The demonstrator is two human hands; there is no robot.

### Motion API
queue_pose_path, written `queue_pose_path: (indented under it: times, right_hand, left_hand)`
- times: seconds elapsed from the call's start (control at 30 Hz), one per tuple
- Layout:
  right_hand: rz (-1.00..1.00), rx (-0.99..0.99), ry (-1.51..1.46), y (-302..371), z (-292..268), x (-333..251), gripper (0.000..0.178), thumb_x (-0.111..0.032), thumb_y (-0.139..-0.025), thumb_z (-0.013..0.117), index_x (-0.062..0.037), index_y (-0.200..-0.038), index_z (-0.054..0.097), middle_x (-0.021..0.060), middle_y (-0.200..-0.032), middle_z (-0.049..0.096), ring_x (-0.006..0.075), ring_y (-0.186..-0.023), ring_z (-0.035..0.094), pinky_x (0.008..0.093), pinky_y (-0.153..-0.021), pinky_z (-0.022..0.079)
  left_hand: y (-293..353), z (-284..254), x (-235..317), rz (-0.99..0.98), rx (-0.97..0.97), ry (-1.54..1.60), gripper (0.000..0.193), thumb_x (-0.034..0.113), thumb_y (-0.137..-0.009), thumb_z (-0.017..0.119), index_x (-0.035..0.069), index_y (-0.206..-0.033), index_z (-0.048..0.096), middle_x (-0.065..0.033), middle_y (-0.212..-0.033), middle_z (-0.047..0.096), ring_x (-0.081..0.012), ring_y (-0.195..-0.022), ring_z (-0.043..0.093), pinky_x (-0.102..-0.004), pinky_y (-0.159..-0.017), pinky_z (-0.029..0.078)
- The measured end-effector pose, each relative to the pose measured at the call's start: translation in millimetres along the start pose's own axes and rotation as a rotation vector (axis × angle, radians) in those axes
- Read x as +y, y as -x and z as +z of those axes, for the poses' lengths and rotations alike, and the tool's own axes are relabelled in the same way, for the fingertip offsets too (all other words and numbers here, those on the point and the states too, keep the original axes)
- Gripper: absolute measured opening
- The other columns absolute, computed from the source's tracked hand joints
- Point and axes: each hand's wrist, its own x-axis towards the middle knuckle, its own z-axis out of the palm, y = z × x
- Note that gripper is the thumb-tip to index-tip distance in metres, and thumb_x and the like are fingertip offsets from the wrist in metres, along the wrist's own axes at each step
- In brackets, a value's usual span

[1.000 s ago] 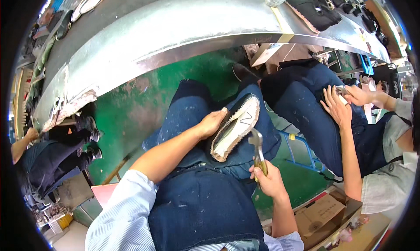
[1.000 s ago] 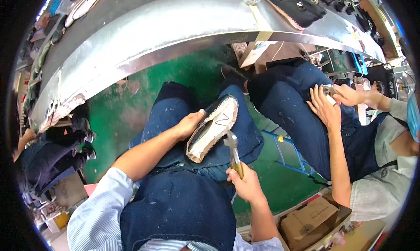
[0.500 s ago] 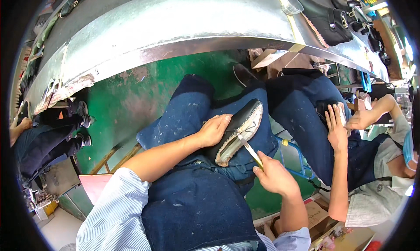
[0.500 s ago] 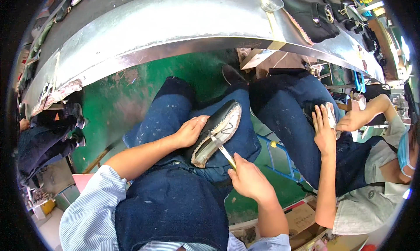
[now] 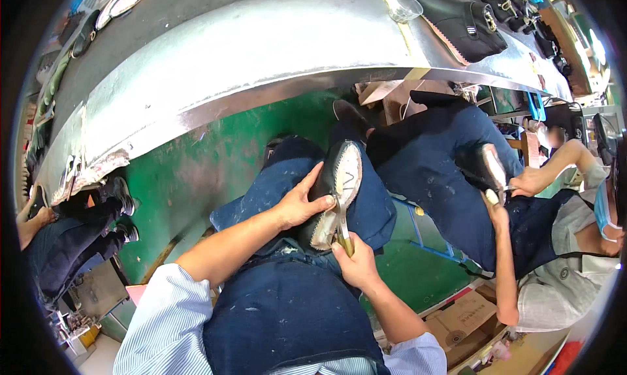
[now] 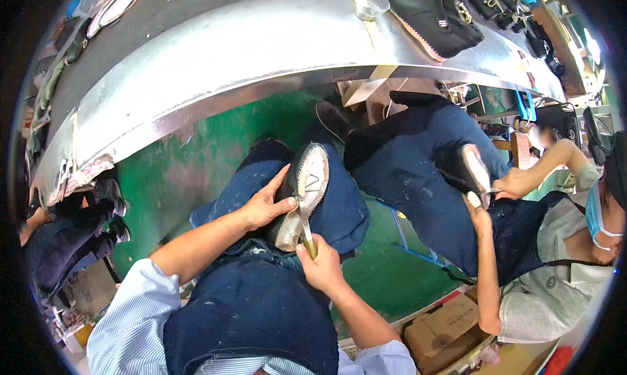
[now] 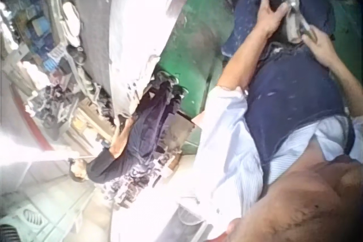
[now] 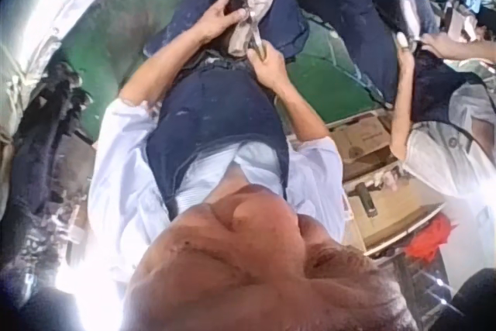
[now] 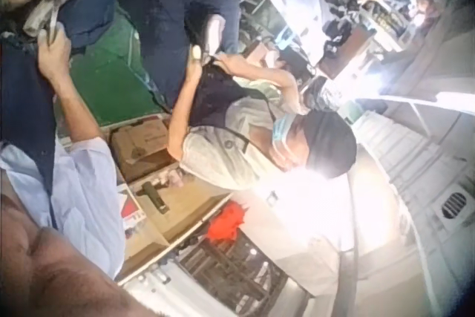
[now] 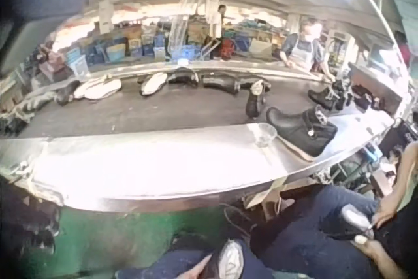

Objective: Pulling the shoe upper over a shoe last using lasting pliers and a hammer to secure it during the manufacturing process.

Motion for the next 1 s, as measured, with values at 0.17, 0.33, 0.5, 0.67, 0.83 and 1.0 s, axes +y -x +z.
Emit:
queue_pose_path:
  times: [0.17, 0.33, 0.5, 0.67, 0.83, 1.0]
  right_hand:
    - [0.214, -0.439, -0.053, -26, -62, -25, 0.030, -0.014, -0.093, 0.058, 0.0026, -0.118, 0.057, 0.0209, -0.094, 0.064, 0.0349, -0.085, 0.064, 0.0431, -0.081, 0.052]
    - [-0.370, -0.125, 0.822, -50, -87, -50, 0.051, -0.006, -0.086, 0.059, 0.0145, -0.130, 0.043, 0.0273, -0.120, 0.057, 0.0396, -0.114, 0.055, 0.0438, -0.094, 0.050]
    - [-0.263, -0.328, 0.652, -81, -102, -70, 0.032, -0.012, -0.088, 0.062, 0.0071, -0.113, 0.057, 0.0220, -0.100, 0.065, 0.0369, -0.094, 0.064, 0.0429, -0.079, 0.052]
    - [0.092, -0.297, -0.152, -62, -42, -3, 0.022, -0.018, -0.095, 0.061, 0.0003, -0.107, 0.063, 0.0054, -0.074, 0.065, 0.0141, -0.068, 0.061, 0.0314, -0.065, 0.050]
    - [0.158, -0.280, -0.548, -55, -22, 15, 0.026, -0.019, -0.094, 0.062, 0.0016, -0.110, 0.061, 0.0047, -0.082, 0.064, 0.0116, -0.071, 0.060, 0.0233, -0.057, 0.046]
    - [0.436, -0.782, -0.768, -90, -93, 2, 0.032, -0.020, -0.097, 0.060, 0.0058, -0.116, 0.056, 0.0138, -0.097, 0.065, 0.0192, -0.083, 0.068, 0.0261, -0.052, 0.057]
  left_hand:
    - [10, 12, 0, 0.042, 0.268, -0.658, 0.093, 0.030, -0.083, 0.073, 0.009, -0.156, 0.020, -0.0217, -0.138, 0.048, -0.0340, -0.127, 0.044, -0.0418, -0.113, 0.028]
    - [10, 25, -4, 0.214, 0.409, -0.814, 0.085, 0.025, -0.081, 0.069, 0.011, -0.154, 0.027, -0.0192, -0.129, 0.053, -0.0375, -0.120, 0.047, -0.0446, -0.108, 0.031]
    - [16, 31, 0, 0.187, 0.413, -0.927, 0.079, 0.021, -0.086, 0.065, 0.012, -0.154, 0.027, -0.0208, -0.137, 0.048, -0.0387, -0.125, 0.045, -0.0453, -0.108, 0.032]
    - [15, 26, -6, 0.233, 0.371, -0.955, 0.071, 0.019, -0.089, 0.059, 0.020, -0.154, 0.029, -0.0280, -0.141, 0.040, -0.0448, -0.125, 0.045, -0.0506, -0.105, 0.036]
    - [14, 28, 15, 0.178, 0.275, -1.102, 0.065, 0.014, -0.091, 0.054, 0.028, -0.151, 0.034, -0.0338, -0.148, 0.026, -0.0489, -0.120, 0.049, -0.0498, -0.101, 0.043]
    - [13, 31, 26, 0.031, 0.246, -1.109, 0.057, 0.021, -0.095, 0.048, 0.029, -0.150, 0.035, -0.0355, -0.142, 0.033, -0.0511, -0.111, 0.055, -0.0498, -0.095, 0.049]
